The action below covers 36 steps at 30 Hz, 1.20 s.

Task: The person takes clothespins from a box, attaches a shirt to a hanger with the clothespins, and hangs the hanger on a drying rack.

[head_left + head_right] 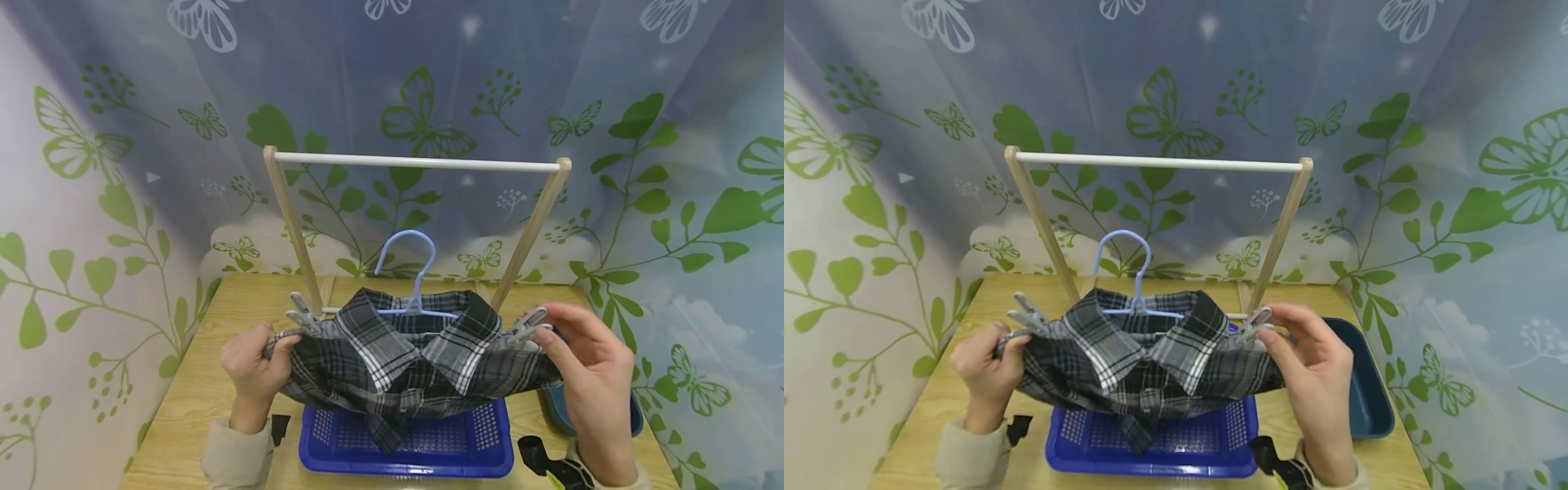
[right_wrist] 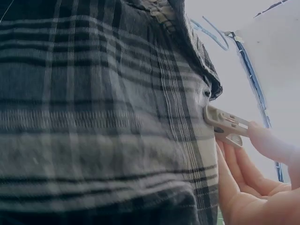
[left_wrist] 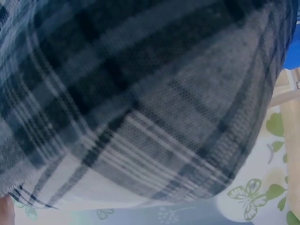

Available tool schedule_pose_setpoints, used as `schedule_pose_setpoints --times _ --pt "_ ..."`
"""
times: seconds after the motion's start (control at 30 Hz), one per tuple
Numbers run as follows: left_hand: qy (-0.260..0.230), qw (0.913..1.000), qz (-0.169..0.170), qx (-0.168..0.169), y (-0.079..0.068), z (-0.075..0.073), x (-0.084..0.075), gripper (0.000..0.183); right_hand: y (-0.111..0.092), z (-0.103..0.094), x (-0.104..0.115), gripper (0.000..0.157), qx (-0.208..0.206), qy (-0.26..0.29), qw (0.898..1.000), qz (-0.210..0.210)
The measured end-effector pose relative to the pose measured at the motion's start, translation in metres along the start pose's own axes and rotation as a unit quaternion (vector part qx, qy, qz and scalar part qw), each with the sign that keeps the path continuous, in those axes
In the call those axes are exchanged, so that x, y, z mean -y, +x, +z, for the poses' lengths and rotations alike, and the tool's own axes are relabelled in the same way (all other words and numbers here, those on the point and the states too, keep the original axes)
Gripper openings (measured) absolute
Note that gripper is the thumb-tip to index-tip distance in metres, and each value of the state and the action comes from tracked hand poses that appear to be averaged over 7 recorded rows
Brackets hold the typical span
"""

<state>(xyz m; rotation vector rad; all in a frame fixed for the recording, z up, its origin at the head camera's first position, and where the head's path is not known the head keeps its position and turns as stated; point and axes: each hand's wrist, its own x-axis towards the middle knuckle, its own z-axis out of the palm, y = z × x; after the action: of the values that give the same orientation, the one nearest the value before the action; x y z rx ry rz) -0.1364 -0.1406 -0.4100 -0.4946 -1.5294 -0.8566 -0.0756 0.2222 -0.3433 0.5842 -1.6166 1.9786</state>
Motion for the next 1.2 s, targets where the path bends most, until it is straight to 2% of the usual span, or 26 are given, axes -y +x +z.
schedule_pose_setpoints --times 0.17,0.5,0.77,0.93,1.0,1.1,1.2 --pt "-0.004 1.0 -0.002 -0.002 0.0 0.0 0.0 0.066 0.001 0.001 -0.002 0.026 0.007 0.018 1.0 -0.022" --pt "-0.008 0.9999 -0.004 -0.007 0.0 0.0 0.001 0.066 0.001 0.002 -0.002 0.027 0.003 0.015 1.0 -0.016" --pt "-0.004 0.9999 -0.009 -0.006 0.0 0.0 0.002 0.066 -0.001 -0.006 0.001 0.036 0.013 -0.019 1.0 0.013" --pt "-0.005 0.9999 -0.011 -0.007 -0.001 0.0 0.002 0.066 -0.003 -0.016 0.001 0.04 0.027 -0.031 0.999 0.012" --pt "-0.004 0.9999 -0.011 -0.009 -0.001 0.0 0.003 0.066 -0.004 -0.021 -0.001 0.041 0.036 -0.061 0.997 0.004" --pt "-0.002 0.9999 -0.012 -0.012 -0.002 -0.001 0.004 0.066 -0.005 -0.028 -0.008 0.039 0.054 -0.166 0.984 -0.028" --pt "-0.001 0.9998 -0.013 -0.011 -0.003 -0.001 0.005 0.066 -0.007 -0.034 -0.017 0.027 0.064 -0.288 0.952 -0.081"
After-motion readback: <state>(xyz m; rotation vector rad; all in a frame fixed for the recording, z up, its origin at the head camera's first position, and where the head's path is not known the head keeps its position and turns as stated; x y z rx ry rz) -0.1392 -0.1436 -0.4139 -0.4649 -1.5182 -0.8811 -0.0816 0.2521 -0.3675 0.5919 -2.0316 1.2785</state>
